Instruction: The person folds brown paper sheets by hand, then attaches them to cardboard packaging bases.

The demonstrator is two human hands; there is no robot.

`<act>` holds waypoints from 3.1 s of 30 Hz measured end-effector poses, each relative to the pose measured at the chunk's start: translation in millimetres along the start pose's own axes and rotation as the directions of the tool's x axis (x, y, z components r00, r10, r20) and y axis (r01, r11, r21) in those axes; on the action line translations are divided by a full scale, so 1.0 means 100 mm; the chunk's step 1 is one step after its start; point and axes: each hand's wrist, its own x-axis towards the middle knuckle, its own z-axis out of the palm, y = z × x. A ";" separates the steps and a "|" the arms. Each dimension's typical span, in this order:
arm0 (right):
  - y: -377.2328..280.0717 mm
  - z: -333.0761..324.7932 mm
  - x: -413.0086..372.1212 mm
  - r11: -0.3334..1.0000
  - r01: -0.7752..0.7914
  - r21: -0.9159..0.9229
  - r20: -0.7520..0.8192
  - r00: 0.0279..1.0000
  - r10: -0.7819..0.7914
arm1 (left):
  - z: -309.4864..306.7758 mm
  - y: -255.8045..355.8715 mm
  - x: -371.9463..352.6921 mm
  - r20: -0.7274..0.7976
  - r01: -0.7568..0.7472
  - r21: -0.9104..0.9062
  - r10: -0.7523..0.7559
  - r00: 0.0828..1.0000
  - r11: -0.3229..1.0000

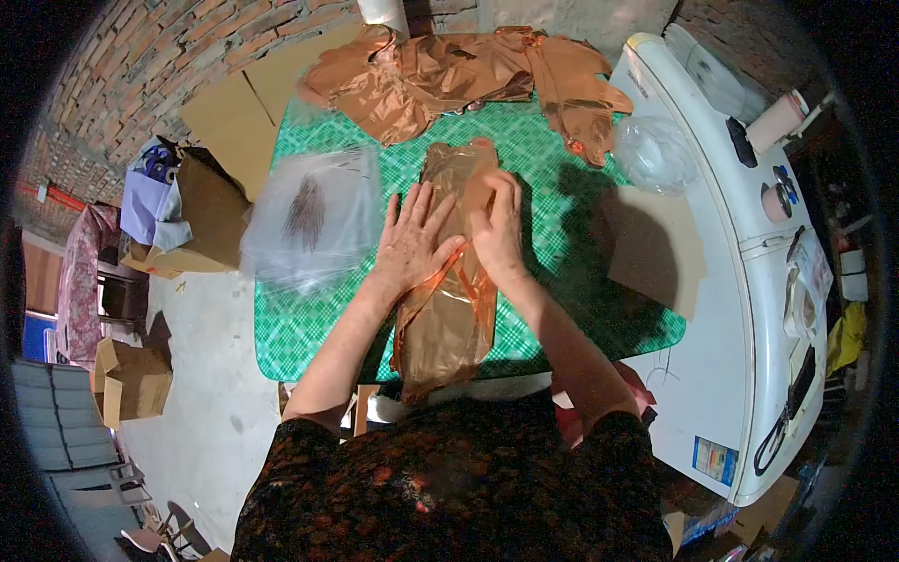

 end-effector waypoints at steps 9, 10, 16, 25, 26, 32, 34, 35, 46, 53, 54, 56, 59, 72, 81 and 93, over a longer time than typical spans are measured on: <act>0.06 -0.27 0.33 0.822 0.381 -0.423 0.489 0.860 -0.147 | 0.00 0.01 0.00 -0.016 0.002 -0.011 -0.002 1.000 1.000; 0.10 -0.23 0.30 0.779 0.441 -0.445 0.555 0.819 -0.146 | 0.00 0.01 0.00 -0.019 -0.002 -0.011 0.002 1.000 1.000; 0.24 -0.20 0.28 0.684 0.509 -0.522 0.684 0.729 -0.021 | -0.03 0.02 -0.01 -0.036 -0.012 0.002 0.012 0.999 1.000; 0.28 -0.14 0.26 0.580 0.569 -0.583 0.684 0.729 -0.026 | -0.01 0.02 -0.14 -0.091 -0.070 0.101 0.079 0.993 0.992; 0.30 -0.13 0.26 0.581 0.566 -0.585 0.677 0.735 -0.034 | -0.02 0.01 -0.18 -0.070 -0.089 0.095 0.096 0.993 0.992; 0.35 -0.13 0.26 0.590 0.546 -0.594 0.678 0.735 0.002 | -0.30 0.00 -0.51 0.137 -0.164 -0.011 0.164 0.977 0.986; 0.35 -0.12 0.27 0.584 0.542 -0.604 0.674 0.739 0.012 | -0.36 -0.01 -0.60 0.126 -0.169 -0.065 0.176 0.976 0.983; 0.36 -0.11 0.26 0.581 0.539 -0.609 0.672 0.740 0.018 | -0.38 -0.02 -0.64 0.120 -0.171 -0.094 0.182 0.976 0.981; 0.38 -0.11 0.29 0.539 0.547 -0.640 0.680 0.730 0.066 | -0.73 0.04 -1.15 0.230 -0.168 -0.077 0.181 0.956 0.983; 0.27 -0.13 0.32 0.479 0.592 -0.648 0.700 0.711 0.069 | -0.78 -0.01 -1.16 0.265 -0.200 -0.112 0.223 0.938 0.973; 0.29 -0.13 0.31 0.509 0.578 -0.638 0.695 0.717 0.056 | -0.79 -0.02 -1.16 0.247 -0.181 -0.146 0.213 0.945 0.973; 0.33 -0.13 0.30 0.568 0.552 -0.610 0.682 0.731 0.022 | -0.79 -0.08 -1.15 0.212 -0.145 -0.209 0.189 0.959 0.967; 0.29 -0.13 0.30 0.587 0.532 -0.611 0.687 0.725 0.058 | -0.82 -0.26 -1.11 0.109 -0.026 -0.040 0.030 0.994 0.999; 0.22 -0.16 0.30 0.644 0.488 -0.589 0.682 0.728 0.072 | -0.63 -0.97 -0.46 -0.169 0.089 0.003 -0.087 0.982 0.996; 0.36 -0.12 0.27 0.593 0.528 -0.607 0.674 0.738 0.033 | -0.54 -0.06 -0.69 0.214 -0.287 -0.249 0.342 0.915 0.925; 0.37 -0.12 0.26 0.559 0.536 -0.633 0.661 0.750 0.028 | -0.93 -0.19 -1.32 0.328 -0.307 -0.222 0.367 0.870 0.925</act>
